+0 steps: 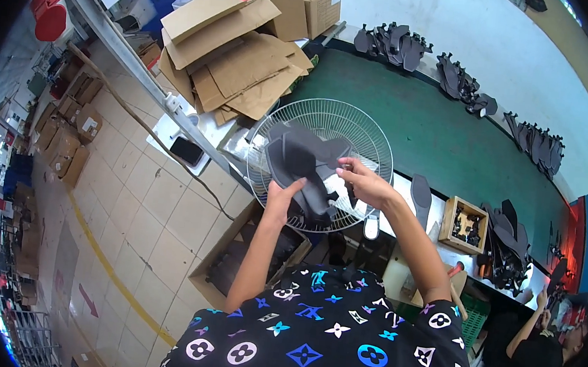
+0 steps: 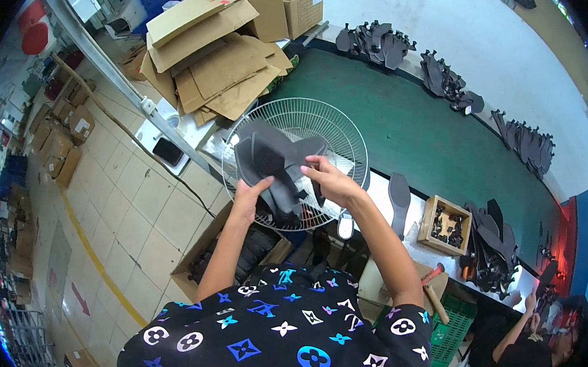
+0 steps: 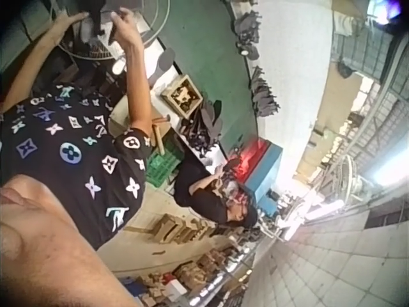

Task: Organizing shoe soles and hammering components into a shoe assembly at a factory workbench.

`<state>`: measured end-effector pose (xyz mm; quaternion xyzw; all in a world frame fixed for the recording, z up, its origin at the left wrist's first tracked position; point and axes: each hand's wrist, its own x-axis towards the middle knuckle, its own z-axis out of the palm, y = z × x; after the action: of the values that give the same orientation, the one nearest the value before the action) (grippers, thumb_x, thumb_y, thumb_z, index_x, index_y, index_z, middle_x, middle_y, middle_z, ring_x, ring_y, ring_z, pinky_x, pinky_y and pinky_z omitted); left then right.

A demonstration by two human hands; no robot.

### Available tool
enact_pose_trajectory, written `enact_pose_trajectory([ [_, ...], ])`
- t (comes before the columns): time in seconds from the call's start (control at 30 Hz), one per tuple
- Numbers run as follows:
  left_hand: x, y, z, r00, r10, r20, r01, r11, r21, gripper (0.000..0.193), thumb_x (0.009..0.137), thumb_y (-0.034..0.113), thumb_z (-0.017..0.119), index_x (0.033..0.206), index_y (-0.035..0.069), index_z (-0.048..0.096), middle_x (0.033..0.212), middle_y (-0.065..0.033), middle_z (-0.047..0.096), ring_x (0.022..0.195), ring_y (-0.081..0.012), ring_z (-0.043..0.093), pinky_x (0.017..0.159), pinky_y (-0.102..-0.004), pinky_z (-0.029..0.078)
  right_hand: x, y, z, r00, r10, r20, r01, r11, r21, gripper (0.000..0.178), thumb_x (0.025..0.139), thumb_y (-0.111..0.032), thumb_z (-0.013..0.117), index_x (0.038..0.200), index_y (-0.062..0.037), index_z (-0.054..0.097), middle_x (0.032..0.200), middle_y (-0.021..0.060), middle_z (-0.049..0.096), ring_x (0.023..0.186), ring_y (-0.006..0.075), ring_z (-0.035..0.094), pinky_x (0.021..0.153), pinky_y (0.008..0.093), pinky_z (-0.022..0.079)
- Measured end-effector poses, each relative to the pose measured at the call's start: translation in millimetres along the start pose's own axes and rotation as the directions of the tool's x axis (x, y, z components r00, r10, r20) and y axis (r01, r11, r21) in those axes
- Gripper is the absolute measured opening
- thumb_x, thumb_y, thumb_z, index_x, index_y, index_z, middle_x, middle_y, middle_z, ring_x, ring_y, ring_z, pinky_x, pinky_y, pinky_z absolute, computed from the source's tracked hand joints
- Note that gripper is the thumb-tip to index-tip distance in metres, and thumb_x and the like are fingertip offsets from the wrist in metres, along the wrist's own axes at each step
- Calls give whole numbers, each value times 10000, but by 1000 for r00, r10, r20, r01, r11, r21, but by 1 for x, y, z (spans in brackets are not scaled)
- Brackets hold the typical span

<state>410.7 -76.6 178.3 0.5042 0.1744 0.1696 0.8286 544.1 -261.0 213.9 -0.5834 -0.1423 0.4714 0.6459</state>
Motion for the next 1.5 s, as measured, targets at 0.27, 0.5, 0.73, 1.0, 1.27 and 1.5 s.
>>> enact_pose_trajectory([
  [0.27,27,-16,23,991,55,120,-71,989,127,499,791,99,768,1220,-14,540,1153,-81,625,1034,-177,593,911,-309,457,28,31,-13,994,-13,-109,18,999,46,487,869,-175,705,1252,25,481,971,50,564,899,134,546,788,264,442],
  [0.5,46,-44,14,986,-80,148,66,993,97,532,846,262,736,1235,-31,522,1159,-82,617,1027,-177,584,909,-326,458,50,44,-33,865,-170,-472,183,983,-19,477,772,-129,776,1173,47,586,999,73,633,906,147,590,805,276,458],
  [0.73,47,-73,13,983,182,-35,-130,810,571,799,744,495,747,1229,-79,473,1154,-285,597,1103,-387,588,941,-400,454,-1,-15,-17,834,-342,-434,342,936,-81,166,889,-114,663,1018,-51,581,854,-47,577,697,28,486,559,250,365],
  [1.0,-76,14,-17,920,-30,391,49,998,-39,394,957,228,586,1269,0,509,1177,-46,601,1066,-125,570,934,-279,456,-26,7,102,935,-353,-24,320,871,-372,185,941,-96,583,1080,25,571,935,15,618,846,68,530,778,206,418],
  [1.27,-193,-32,-111,952,-226,-207,94,858,-505,371,961,89,523,1318,53,429,1210,-120,609,1042,-217,629,865,-361,540,-9,80,135,947,-322,3,292,855,-427,281,945,-104,572,1190,32,553,893,-23,511,795,57,453,745,194,400],
  [1.5,-224,-25,-122,958,-116,-261,5,920,-392,455,908,160,647,1293,38,438,1202,-80,592,1047,-171,598,925,-324,482,-12,155,216,986,-169,6,154,886,-437,266,955,-148,565,1147,36,559,897,11,563,817,86,495,768,220,424],
])
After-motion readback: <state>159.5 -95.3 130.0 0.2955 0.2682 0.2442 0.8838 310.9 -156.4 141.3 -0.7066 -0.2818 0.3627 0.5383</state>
